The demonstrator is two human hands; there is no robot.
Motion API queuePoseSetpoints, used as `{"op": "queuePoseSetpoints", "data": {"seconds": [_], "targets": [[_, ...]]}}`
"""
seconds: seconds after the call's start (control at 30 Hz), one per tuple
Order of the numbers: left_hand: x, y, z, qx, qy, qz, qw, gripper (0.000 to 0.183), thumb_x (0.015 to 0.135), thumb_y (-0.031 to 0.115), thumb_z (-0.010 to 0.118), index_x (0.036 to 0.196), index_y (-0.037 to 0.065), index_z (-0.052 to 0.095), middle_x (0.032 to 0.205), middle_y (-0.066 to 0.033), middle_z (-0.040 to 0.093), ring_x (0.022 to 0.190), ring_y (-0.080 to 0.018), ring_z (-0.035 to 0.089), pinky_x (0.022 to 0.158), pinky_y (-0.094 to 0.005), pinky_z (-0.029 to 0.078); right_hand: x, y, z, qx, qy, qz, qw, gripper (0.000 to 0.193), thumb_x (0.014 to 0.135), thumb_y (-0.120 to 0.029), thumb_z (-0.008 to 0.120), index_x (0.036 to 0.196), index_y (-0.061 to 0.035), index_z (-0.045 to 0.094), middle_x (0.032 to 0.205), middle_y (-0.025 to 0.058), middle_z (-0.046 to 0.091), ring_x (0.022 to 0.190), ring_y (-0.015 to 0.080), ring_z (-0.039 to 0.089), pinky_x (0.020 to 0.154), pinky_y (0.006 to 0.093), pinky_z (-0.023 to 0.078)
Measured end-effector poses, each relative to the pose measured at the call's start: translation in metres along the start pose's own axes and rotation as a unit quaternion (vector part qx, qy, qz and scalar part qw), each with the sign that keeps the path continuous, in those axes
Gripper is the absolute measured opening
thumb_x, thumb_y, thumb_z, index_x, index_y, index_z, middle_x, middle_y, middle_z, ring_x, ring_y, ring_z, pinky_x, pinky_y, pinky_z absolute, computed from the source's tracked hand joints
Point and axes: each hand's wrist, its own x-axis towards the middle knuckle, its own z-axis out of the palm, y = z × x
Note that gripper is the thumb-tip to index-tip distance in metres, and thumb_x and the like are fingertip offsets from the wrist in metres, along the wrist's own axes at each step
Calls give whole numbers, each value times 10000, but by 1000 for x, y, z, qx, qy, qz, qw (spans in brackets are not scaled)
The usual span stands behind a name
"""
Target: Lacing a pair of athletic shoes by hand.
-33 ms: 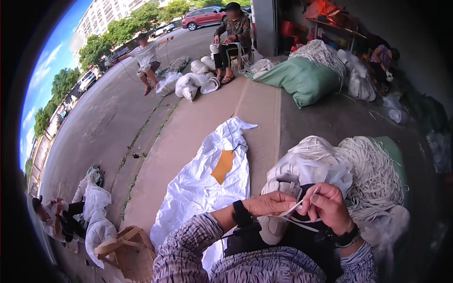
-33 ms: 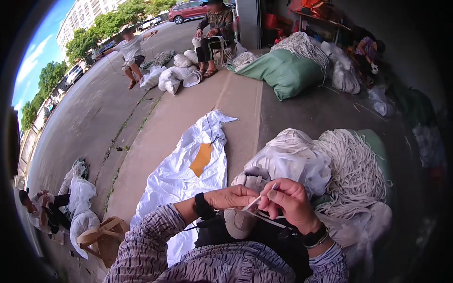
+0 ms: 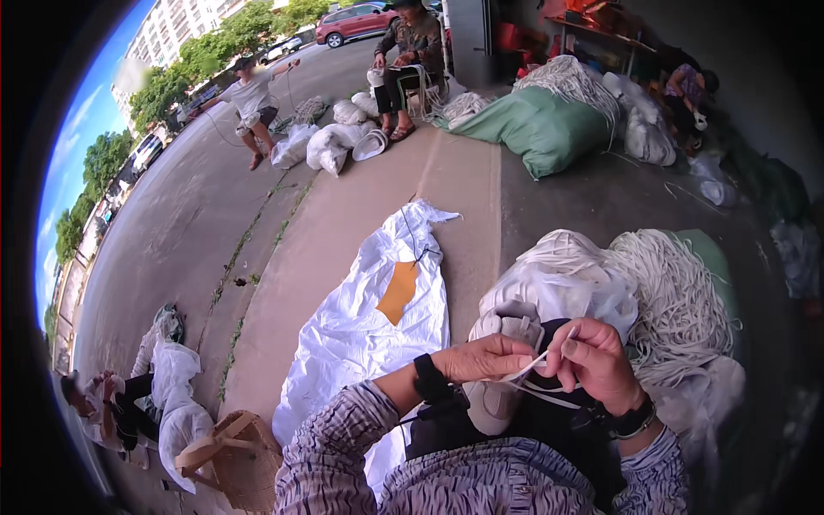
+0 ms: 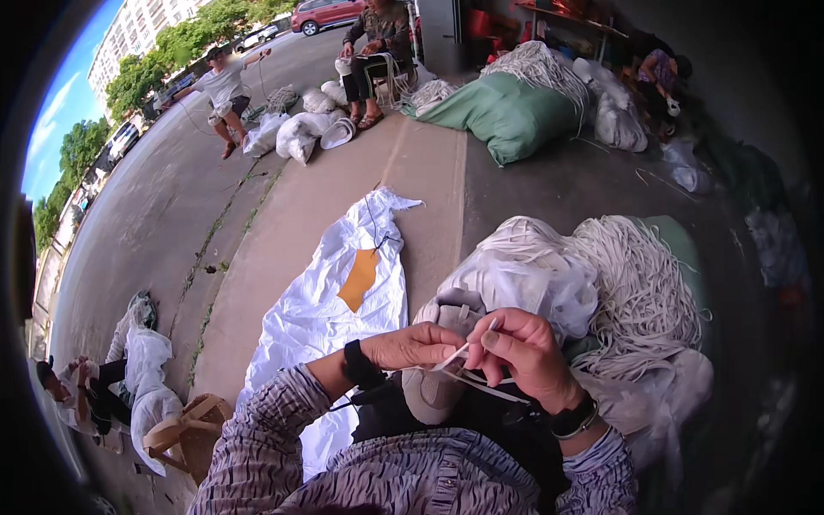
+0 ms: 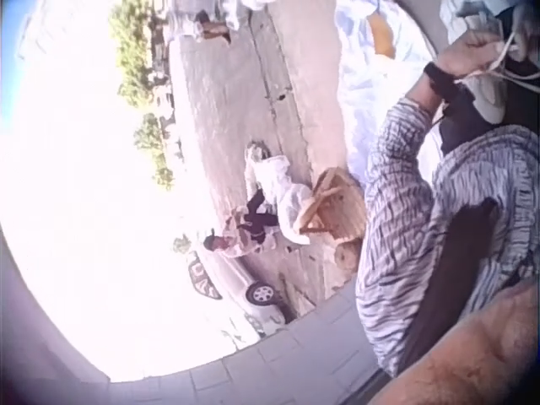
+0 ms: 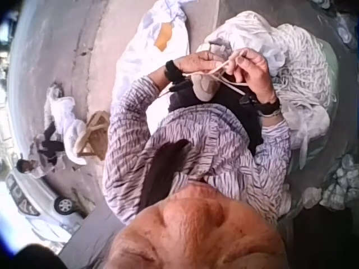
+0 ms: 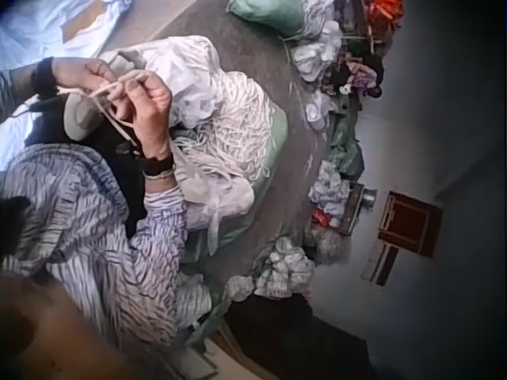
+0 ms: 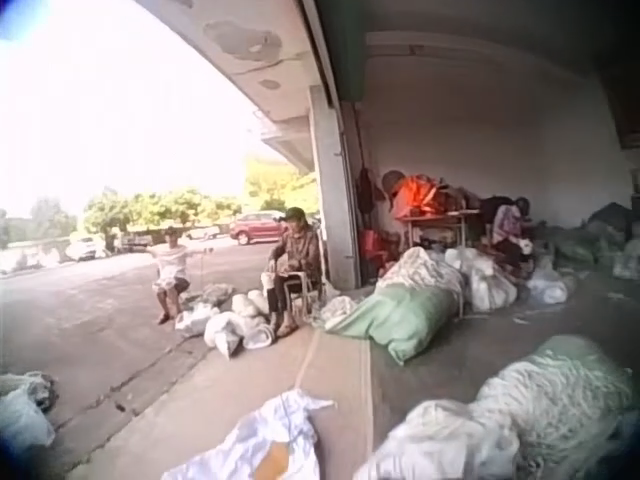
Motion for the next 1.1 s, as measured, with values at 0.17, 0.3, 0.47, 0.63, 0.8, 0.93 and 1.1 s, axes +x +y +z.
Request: {"op": "queuePoseSetpoints", "data": {"seconds": [0.17, 0.3, 0.47, 0.63, 0.8, 0.93, 1.1], "targets": [[-5, 13, -20, -63, 304, 63, 948, 271, 955, 331, 481, 854, 110, 601, 598, 86, 379, 465, -20, 274, 424, -185, 201, -5, 5, -38, 90, 96, -61, 989, 173, 921, -183, 518, 912, -26, 592, 752, 113, 640, 466, 96, 499, 432, 187, 377], [-111, 9, -141, -174, 600, 206, 753, 169, 955, 212, 443, 846, 117, 531, 619, 53, 465, 422, -44, 277, 381, -215, 217, -82, -14, -188, 154, 398, -154, 891, 144, 916, -160, 537, 990, -49, 591, 753, 34, 616, 555, 88, 495, 491, 221, 376], [-233, -24, -211, -214, 835, 78, 501, 130, 895, 192, 497, 984, 170, 590, 719, 74, 599, 535, -50, 499, 570, -223, 427, -302, -21, -371, 179, 412, -162, 878, 132, 904, -169, 557, 994, -79, 593, 813, 4, 582, 640, 85, 510, 595, 239, 435], [-187, -30, -167, -218, 665, 159, 696, 184, 912, 142, 467, 1058, 75, 557, 739, 28, 564, 566, -56, 448, 548, -218, 392, -148, 13, -248, 187, 600, -79, 774, 156, 902, -171, 531, 1034, -95, 565, 987, 61, 613, 713, 111, 523, 739, 304, 464], [-61, -1, -13, 183, 343, 81, 918, 178, 893, 193, 609, 877, 17, 635, 686, 35, 563, 581, -68, 501, 526, -237, 419, -41, 34, -131, 5, 245, 66, 967, 116, 912, -133, 488, 967, -57, 555, 850, 90, 638, 444, 73, 479, 435, 210, 405], [-56, 7, 20, 611, 170, -14, 773, 149, 738, 171, 734, 847, 107, 655, 757, -52, 602, 682, -210, 615, 583, -298, 487, -11, 35, -49, -286, 100, 76, 950, 136, 918, -102, 440, 900, -7, 537, 839, 74, 632, 427, 88, 517, 410, 229, 410], [-61, 5, 13, 683, 225, -3, 695, 138, 719, 118, 737, 811, 86, 639, 705, -32, 566, 602, -186, 602, 535, -295, 481, 1, 38, -33, -362, 31, 121, 924, 128, 915, -110, 454, 915, -6, 529, 703, 91, 606, 418, 143, 537, 423, 278, 424]]}}
